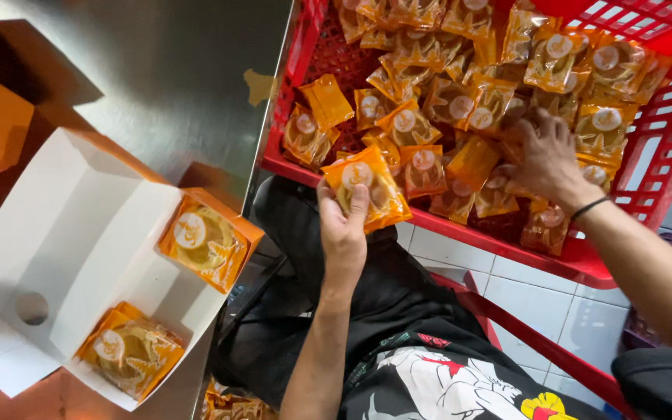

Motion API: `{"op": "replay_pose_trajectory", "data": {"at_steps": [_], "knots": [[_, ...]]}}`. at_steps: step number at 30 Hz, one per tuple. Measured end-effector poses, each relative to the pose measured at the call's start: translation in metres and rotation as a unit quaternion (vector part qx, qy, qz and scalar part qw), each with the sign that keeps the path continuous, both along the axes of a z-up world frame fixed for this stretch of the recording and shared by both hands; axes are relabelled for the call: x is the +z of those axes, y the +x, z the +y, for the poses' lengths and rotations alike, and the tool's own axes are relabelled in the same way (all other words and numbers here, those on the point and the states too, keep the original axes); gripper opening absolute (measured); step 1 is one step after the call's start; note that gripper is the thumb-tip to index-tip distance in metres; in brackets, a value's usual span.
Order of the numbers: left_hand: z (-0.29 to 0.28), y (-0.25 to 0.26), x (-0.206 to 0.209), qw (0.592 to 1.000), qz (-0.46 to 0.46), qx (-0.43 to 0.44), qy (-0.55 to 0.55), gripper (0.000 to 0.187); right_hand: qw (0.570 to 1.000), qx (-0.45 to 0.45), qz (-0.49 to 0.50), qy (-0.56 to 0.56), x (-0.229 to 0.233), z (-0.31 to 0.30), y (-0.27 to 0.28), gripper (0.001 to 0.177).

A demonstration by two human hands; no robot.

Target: The person repeatedly picks orange snack packets from a red basket and places them into white cardboard boxes on a metal table. They then close the boxes and stack them. The process is repeated multiple times throughout the clip.

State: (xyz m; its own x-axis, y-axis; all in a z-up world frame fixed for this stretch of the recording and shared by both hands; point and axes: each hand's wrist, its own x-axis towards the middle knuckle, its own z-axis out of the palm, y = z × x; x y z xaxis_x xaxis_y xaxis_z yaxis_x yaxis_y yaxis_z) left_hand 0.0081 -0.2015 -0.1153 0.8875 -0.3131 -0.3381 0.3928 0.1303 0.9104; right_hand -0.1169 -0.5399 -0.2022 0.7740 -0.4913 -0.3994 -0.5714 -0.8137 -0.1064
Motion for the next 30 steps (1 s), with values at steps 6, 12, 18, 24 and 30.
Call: {"op": "replay_pose_trajectory", "data": {"at_steps": [6,12,18,24,30], "knots": [[0.027,-0.001,0.015,0.999,0.002,0.032,0.021,0.039,0.942,0.237,-0.238,-0.020,0.019,-0.007,-0.015,0.042],[0.047,-0.008,0.000,0.998,0.023,0.012,0.060,0.043,0.914,0.063,-0.112,-0.384,0.006,-0.018,-0.071,0.056],[0.056,-0.017,0.002,0.998,0.037,-0.003,0.050,0.041,0.966,-0.225,-0.082,-0.102,0.035,-0.021,-0.060,0.072],[0.073,-0.020,0.003,0.999,0.018,0.025,0.045,0.045,0.825,-0.433,-0.226,0.282,0.070,-0.016,-0.036,0.017],[0.071,-0.019,0.017,0.997,0.031,0.060,-0.039,0.037,0.746,-0.416,-0.241,0.461,0.111,0.039,0.009,0.023]]}}
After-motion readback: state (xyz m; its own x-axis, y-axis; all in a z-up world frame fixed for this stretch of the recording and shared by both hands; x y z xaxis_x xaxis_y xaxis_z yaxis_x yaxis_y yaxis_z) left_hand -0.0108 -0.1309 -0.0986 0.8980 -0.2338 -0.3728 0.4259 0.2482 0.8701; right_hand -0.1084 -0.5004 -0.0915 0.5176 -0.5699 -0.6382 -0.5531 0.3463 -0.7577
